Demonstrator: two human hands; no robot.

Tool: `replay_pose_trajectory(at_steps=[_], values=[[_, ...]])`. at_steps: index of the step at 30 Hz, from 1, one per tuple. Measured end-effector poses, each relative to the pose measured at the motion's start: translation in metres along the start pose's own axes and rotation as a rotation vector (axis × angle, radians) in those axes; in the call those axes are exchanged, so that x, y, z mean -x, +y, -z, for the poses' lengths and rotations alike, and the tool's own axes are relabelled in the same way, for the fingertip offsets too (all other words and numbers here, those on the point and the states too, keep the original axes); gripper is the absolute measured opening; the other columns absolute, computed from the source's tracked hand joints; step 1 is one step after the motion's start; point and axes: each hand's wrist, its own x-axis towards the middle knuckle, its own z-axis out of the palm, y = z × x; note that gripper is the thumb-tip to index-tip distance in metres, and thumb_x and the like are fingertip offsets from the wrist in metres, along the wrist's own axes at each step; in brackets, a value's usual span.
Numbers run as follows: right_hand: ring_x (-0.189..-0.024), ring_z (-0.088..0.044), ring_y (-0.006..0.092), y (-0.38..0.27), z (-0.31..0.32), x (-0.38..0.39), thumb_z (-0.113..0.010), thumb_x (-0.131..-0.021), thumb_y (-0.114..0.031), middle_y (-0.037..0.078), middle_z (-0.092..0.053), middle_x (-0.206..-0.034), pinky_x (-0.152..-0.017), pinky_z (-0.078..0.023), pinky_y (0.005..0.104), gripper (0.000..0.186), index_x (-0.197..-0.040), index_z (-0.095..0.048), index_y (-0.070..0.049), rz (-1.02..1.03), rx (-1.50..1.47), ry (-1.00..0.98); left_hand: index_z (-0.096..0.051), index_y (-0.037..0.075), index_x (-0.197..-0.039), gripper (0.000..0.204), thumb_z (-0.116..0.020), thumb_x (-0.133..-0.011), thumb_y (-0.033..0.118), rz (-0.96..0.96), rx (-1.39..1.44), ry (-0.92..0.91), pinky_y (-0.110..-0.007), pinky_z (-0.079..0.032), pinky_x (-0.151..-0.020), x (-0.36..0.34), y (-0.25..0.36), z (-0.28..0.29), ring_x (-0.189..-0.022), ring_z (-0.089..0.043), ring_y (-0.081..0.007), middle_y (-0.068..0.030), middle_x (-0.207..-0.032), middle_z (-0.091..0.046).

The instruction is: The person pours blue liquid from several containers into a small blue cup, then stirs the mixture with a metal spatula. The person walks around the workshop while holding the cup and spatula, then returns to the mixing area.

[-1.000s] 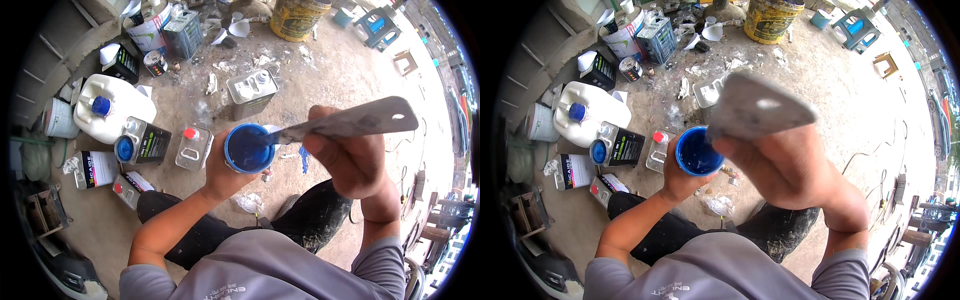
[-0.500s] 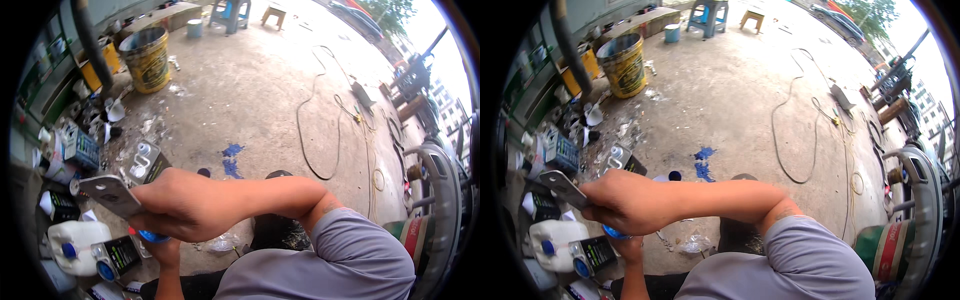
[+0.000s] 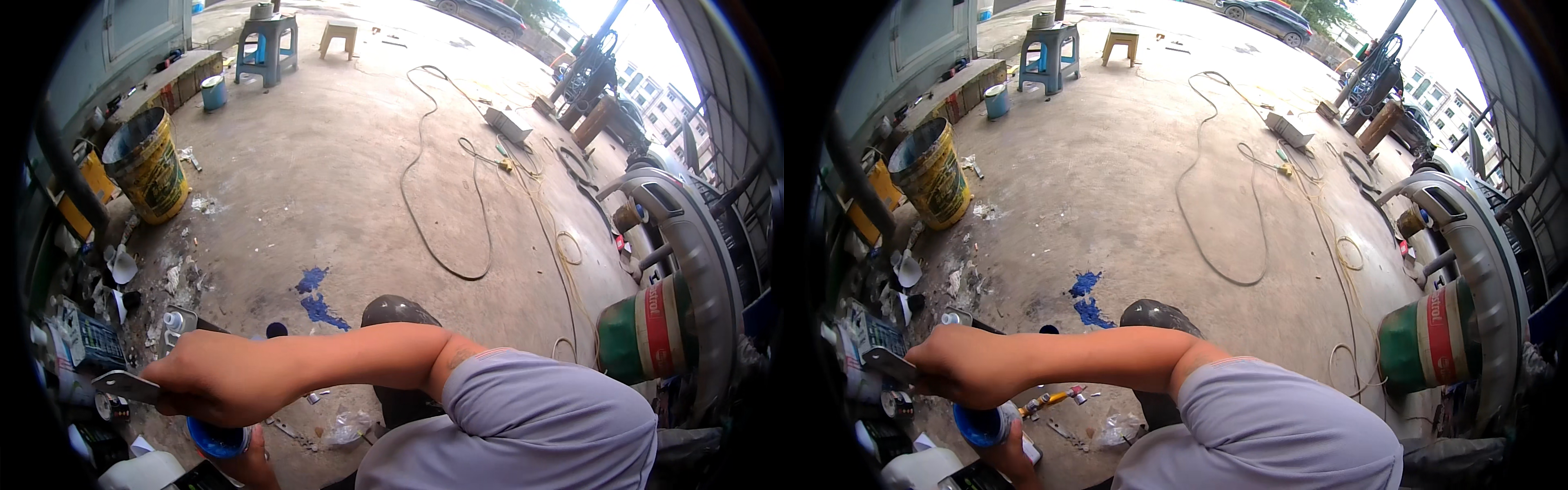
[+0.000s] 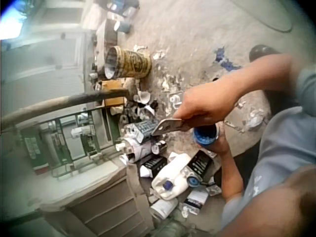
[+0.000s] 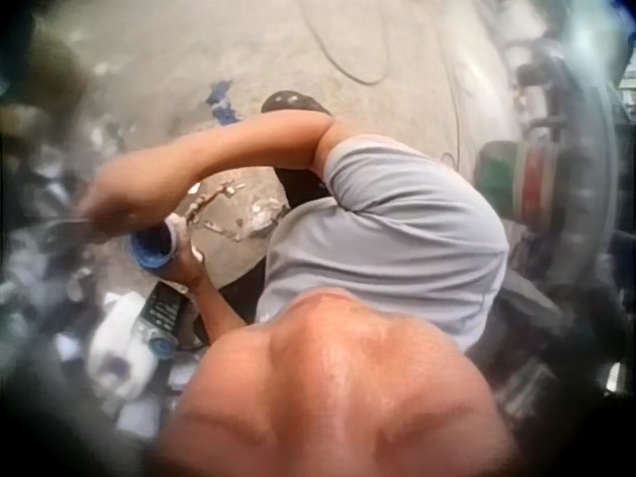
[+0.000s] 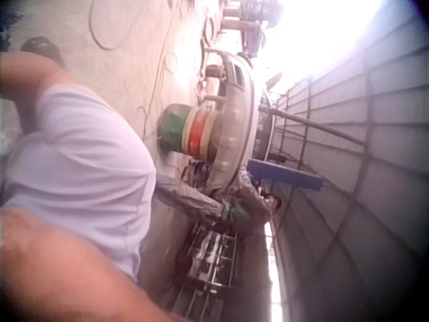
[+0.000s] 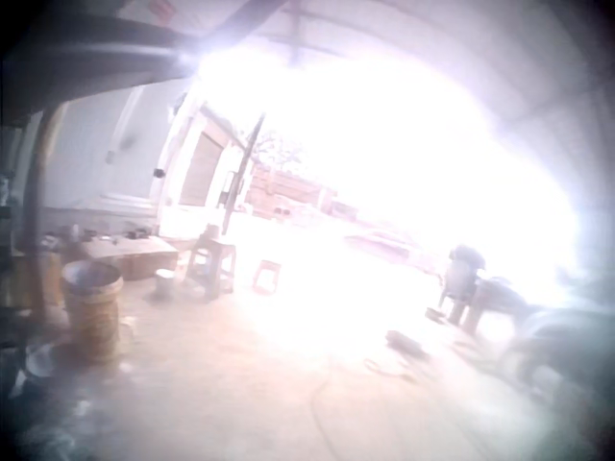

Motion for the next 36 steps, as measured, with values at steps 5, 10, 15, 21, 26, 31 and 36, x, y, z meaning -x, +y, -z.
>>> replay_pose_trajectory(at_steps=[5,10,15,21,26,31,36], values=[[-0.069,-0.061,0.0453,0.004,-0.005,0.005,-0.066,-0.097,-0.013,0.021,-0.061,-0.071,-0.062,-0.045,0.0494,0.016,-0.091,-0.06,0.001,0.026,0.017,-0.006,-0.038,-0.004,-0.154,0.101,-0.085,-0.065,0.001,-0.058,-0.035,-0.092,-0.046,-0.035,-0.12,-0.009,-0.021,0.004,-0.138,-0.051,-0.0304,-0.0193,-0.151,-0.051],[-0.07,-0.062,0.0462,0.012,0.002,0.005,-0.066,-0.095,-0.012,0.022,-0.061,-0.07,-0.061,-0.045,0.049,0.015,-0.091,-0.061,0.002,0.069,0.032,0.056,-0.052,-0.008,-0.142,0.088,-0.094,-0.066,-0.001,-0.111,0.317,-0.146,-0.041,-0.05,-0.108,-0.007,0.041,-0.014,-0.12,-0.062,-0.0253,-0.0171,-0.137,-0.062],[-0.072,-0.062,0.0464,0.003,-0.001,0.014,-0.065,-0.094,-0.01,0.022,-0.063,-0.072,-0.064,-0.047,0.0493,0.012,-0.089,-0.062,0.001,0.012,0.088,-0.043,-0.052,-0.011,-0.141,0.085,-0.094,-0.067,0.0,-0.135,0.29,-0.145,-0.042,-0.05,-0.108,0.001,0.033,-0.012,-0.12,-0.063,-0.027,-0.0186,-0.138,-0.062],[-0.074,-0.061,0.0476,0.0,0.005,0.003,-0.065,-0.096,-0.011,0.022,-0.062,-0.073,-0.064,-0.047,0.0509,0.014,-0.096,-0.06,0.001,0.048,0.025,-0.001,-0.039,-0.003,-0.152,0.099,-0.089,-0.066,0.004,-0.038,0.187,-0.027,-0.044,-0.037,-0.117,0.013,-0.002,-0.001,-0.135,-0.053,-0.0284,-0.0184,-0.148,-0.054],[-0.075,-0.063,0.0454,-0.011,0.007,0.011,-0.064,-0.1,-0.01,0.019,-0.063,-0.079,-0.065,-0.048,0.0488,0.012,-0.108,-0.061,-0.001,-0.086,0.036,-0.1,-0.028,0.004,-0.16,0.111,-0.092,-0.07,0.018,-0.131,0.074,-0.095,-0.043,-0.035,-0.12,0.01,-0.002,-0.001,-0.145,-0.045,-0.0278,-0.0145,-0.157,-0.044],[-0.071,-0.063,0.0432,-0.003,0.006,0.012,-0.069,-0.097,-0.006,0.018,-0.063,-0.08,-0.063,-0.049,0.0441,0.013,-0.109,-0.063,-0.003,0.001,0.193,0.008,-0.047,0.006,-0.142,0.093,-0.098,-0.065,0.009,-0.179,0.125,-0.021,-0.04,-0.052,-0.103,-0.001,0.008,-0.006,-0.118,-0.066,-0.0252,-0.0125,-0.129,-0.063],[-0.08,-0.071,0.029,-0.018,-0.008,0.016,-0.072,-0.096,-0.004,0.013,-0.071,-0.093,-0.071,-0.053,0.0364,0.015,-0.11,-0.07,-0.001,-0.076,0.221,0.002,-0.045,0.007,-0.144,0.098,-0.101,-0.063,0.016,-0.181,0.058,-0.004,-0.041,-0.053,-0.102,0.002,0.006,0.001,-0.12,-0.065,-0.0302,-0.0139,-0.131,-0.06]])
